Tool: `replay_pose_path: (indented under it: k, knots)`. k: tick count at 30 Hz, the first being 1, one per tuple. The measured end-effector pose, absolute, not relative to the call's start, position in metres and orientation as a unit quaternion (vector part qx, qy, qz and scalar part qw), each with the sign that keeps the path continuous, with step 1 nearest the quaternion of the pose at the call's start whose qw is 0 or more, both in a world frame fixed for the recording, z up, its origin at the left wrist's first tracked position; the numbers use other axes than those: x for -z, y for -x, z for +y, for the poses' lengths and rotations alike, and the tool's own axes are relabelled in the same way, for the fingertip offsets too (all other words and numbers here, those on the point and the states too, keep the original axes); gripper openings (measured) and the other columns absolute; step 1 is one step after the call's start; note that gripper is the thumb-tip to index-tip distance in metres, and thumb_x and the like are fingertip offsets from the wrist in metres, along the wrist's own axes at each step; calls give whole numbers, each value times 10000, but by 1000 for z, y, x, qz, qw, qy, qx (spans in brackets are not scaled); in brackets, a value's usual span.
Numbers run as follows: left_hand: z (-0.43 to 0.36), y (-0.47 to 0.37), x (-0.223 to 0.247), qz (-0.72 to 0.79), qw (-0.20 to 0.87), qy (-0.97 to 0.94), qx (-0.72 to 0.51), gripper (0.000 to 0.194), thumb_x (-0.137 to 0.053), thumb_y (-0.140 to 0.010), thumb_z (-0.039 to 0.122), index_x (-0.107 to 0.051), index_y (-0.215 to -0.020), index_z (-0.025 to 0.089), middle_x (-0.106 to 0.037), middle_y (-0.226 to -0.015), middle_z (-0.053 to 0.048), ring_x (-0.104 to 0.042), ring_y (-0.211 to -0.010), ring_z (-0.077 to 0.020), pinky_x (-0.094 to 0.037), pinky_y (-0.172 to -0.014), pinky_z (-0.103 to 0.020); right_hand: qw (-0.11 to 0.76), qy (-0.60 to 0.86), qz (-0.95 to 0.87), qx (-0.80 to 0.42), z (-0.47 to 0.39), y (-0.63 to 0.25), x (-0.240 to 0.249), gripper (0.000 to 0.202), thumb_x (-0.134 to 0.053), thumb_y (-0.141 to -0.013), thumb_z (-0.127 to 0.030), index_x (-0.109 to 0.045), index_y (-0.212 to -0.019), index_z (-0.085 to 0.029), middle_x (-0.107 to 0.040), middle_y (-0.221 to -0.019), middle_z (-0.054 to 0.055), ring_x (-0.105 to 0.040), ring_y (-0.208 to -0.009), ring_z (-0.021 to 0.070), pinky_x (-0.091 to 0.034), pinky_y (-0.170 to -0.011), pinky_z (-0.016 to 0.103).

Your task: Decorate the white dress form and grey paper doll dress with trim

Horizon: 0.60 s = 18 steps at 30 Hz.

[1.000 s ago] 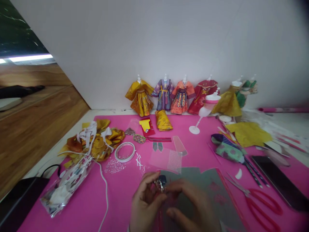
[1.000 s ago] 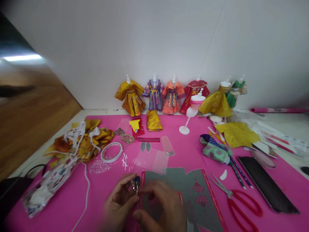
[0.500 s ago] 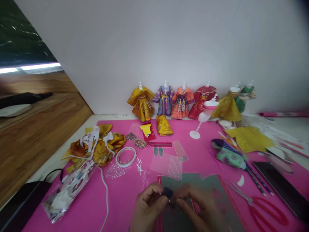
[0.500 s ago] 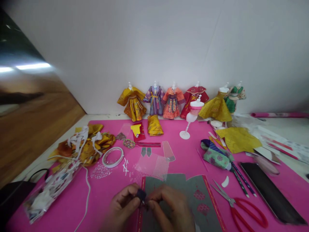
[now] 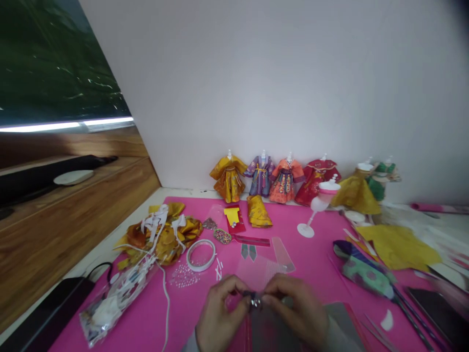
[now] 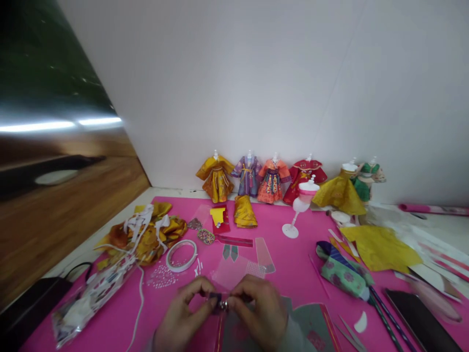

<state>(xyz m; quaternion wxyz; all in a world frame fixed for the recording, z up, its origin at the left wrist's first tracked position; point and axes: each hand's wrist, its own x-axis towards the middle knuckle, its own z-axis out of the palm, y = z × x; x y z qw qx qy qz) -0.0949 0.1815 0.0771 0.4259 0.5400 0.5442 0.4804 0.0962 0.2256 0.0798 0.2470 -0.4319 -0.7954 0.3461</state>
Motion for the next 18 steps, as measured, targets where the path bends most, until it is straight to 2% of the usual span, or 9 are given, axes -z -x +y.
replay_pose_path:
  k: [3, 6, 8, 12, 18]
  knots:
    - [204, 115, -72, 588, 344, -558, -474, 106, -589, -785, 228, -617, -688, 196, -632, -654, -5, -571, -649, -175, -447, -632, -289, 196, 503, -781, -313, 257, -104, -71, 208, -568, -893, -257, -656, -1061, -171, -704, -920, 44, -657, -726, 149, -517, -659, 259]
    - [228, 138, -60, 626, 281, -566, -457, 111, -579, -832, 248, -594, -741, 186, -603, -649, 20, -581, -632, -162, -462, -628, -299, 118, 586, -760, -255, 280, -114, -58, 219, -614, -888, -247, -627, -1082, -144, -665, -1035, 75, -637, -921, 204, -502, -846, 395]
    - [241, 149, -53, 645, 242, -576, -440, 140, -610, -859, 279, -601, -773, 168, -593, -681, 30, -580, -647, -149, -478, -653, -315, 60, 619, -747, -235, 287, -115, -51, 243, -627, -897, -292, -613, -1095, -152, -639, -1096, 71, -619, -980, 219, -497, -871, 438]
    - [251, 161, -45, 670, 194, -586, -412, 177, -597, -899, 328, -620, -908, 153, -629, -771, 15, -617, -696, -151, -516, -687, -342, -7, 642, -733, -223, 291, -108, -43, 291, -616, -910, -331, -591, -1142, -155, -622, -1137, 73, -628, -960, 214, -519, -842, 431]
    - [251, 165, -44, 694, 156, -597, -371, 166, -592, -904, 316, -618, -909, 152, -634, -791, 8, -625, -723, -156, -525, -707, -352, -2, 631, -737, -245, 303, -108, -23, 226, -598, -927, -321, -622, -1074, -150, -655, -1060, 55, -644, -915, 191, -537, -809, 396]
